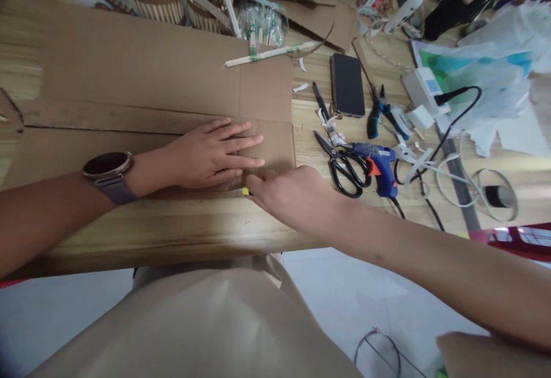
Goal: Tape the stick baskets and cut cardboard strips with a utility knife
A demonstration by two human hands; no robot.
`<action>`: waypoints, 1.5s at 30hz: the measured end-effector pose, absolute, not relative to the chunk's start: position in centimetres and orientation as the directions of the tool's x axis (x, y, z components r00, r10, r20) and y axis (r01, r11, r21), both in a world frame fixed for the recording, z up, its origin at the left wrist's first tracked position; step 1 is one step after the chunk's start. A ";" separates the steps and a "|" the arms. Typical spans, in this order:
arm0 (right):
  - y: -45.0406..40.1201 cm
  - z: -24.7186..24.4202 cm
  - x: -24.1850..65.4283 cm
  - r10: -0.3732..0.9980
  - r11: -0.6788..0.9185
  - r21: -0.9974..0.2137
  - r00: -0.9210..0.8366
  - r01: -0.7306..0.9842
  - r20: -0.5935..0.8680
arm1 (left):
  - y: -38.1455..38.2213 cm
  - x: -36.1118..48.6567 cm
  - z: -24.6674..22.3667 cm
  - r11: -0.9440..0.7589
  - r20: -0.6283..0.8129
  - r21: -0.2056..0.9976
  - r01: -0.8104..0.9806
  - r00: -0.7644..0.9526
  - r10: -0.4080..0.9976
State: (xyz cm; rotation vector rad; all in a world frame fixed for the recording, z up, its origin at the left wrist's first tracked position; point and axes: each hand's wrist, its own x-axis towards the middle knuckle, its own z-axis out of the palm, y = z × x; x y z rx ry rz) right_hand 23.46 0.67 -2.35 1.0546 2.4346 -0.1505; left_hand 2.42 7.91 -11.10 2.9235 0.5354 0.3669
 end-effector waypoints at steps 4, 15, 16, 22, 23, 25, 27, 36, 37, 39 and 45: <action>1.0 -2.1 23.4 0.659 0.691 0.089 -0.574 0.718 -0.486 | 7.9 2.5 -11.1 -0.931 0.214 0.161 0.329 0.909 0.358; 1.0 -1.3 23.1 0.632 0.719 0.187 -0.517 0.670 -0.577 | 7.9 2.4 -11.0 -0.924 0.188 0.184 0.335 0.911 0.367; 0.9 -1.2 23.6 0.633 0.718 0.190 -0.513 0.670 -0.580 | 8.0 2.4 -11.0 -0.923 0.188 0.193 0.332 0.911 0.366; 0.5 -1.1 27.0 0.649 0.678 0.246 -0.407 0.693 -0.643 | 8.0 2.2 -10.9 -0.914 0.178 0.237 0.331 0.910 0.375; 0.4 -1.1 27.6 0.656 0.666 0.261 -0.382 0.699 -0.651 | 8.0 2.2 -10.9 -0.912 0.169 0.239 0.334 0.910 0.377; 0.3 -1.3 28.8 0.666 0.651 0.276 -0.358 0.707 -0.654 | 8.0 2.2 -11.0 -0.911 0.160 0.240 0.337 0.911 0.379; 0.1 -1.5 30.1 0.680 0.639 0.279 -0.357 0.717 -0.641 | 8.0 2.2 -11.1 -0.911 0.162 0.239 0.335 0.912 0.378; 0.4 0.0 36.2 0.767 0.609 0.317 -0.439 0.727 -0.468 | 8.0 2.2 -11.4 -0.922 0.198 0.212 0.324 0.910 0.365; 0.4 0.2 35.9 0.783 0.595 0.313 -0.448 0.740 -0.432 | 8.0 2.2 -11.4 -0.923 0.203 0.208 0.324 0.909 0.364; 0.3 0.2 34.1 0.786 0.590 0.257 -0.471 0.766 -0.401 | 8.0 2.2 -11.5 -0.923 0.215 0.209 0.322 0.906 0.365; 0.6 -2.4 25.5 0.704 0.646 0.055 -0.567 0.761 -0.429 | 8.1 2.2 -11.4 -0.934 0.217 0.171 0.313 0.913 0.345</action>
